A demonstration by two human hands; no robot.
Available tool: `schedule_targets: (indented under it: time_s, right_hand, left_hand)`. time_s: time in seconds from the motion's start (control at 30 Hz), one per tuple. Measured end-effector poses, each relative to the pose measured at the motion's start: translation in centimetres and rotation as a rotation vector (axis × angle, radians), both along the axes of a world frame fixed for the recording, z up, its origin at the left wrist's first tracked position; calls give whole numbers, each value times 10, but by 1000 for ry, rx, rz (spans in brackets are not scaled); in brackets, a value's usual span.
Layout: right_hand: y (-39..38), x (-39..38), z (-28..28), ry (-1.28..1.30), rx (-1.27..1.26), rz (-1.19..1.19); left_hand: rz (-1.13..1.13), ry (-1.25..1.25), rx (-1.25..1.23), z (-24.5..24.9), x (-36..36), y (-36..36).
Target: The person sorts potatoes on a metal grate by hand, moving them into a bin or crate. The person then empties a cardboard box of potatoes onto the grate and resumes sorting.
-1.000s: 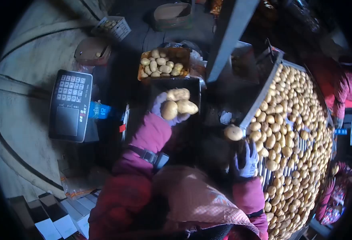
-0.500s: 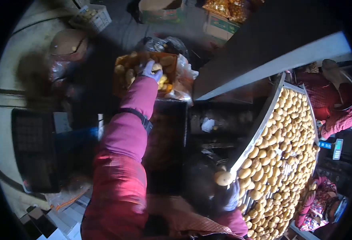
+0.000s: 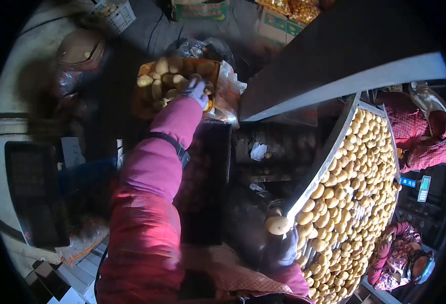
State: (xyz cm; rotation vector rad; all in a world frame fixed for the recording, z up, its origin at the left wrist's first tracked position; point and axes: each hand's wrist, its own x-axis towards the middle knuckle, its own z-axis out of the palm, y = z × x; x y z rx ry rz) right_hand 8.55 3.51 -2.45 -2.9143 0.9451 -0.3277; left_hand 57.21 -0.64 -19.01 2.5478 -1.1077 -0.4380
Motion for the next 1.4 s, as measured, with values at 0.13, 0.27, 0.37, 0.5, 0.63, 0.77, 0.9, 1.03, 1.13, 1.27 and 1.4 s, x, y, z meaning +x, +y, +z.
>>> schedule_targets:
  time_s: [0.13,0.27,0.37,0.5,0.63,0.77,0.9,1.03,1.13,1.27,1.4]
  right_hand:
    - [1,-5,4,-81,11,-9]
    - [4,-13,5,-189,167,-49]
    - [5,-8,12,-285,314,-124]
    - [6,-24,24,-258,412,-157]
    - [28,-59,18,-234,376,-187]
    - [44,-158,53,-365,188,-348]
    - [74,-302,80,-230,30,-827]
    - [139,-377,70,-39,-220,-1024]
    - [152,-377,68,-71,-57,-1062]
    - [134,-365,51,-95,17,-1005]
    - [108,-348,43,5,85,-969]
  left_hand:
    - [230,174,-636,1,6,46]
    - [130,442,-888,0,-18,115]
    - [87,280,-836,47,-72,135]
    - [-153,338,-799,125,-134,119]
    - [-344,617,-780,200,-238,98]
    - [-603,836,-555,217,-364,89]
    - [-1237,730,-430,218,-497,88]
    - [-1699,341,-444,207,-571,97]
    - [-1850,83,-353,193,-595,101]
    - [-1856,-103,-365,195,-588,112]
    - [-1850,-55,-337,202,-576,127]
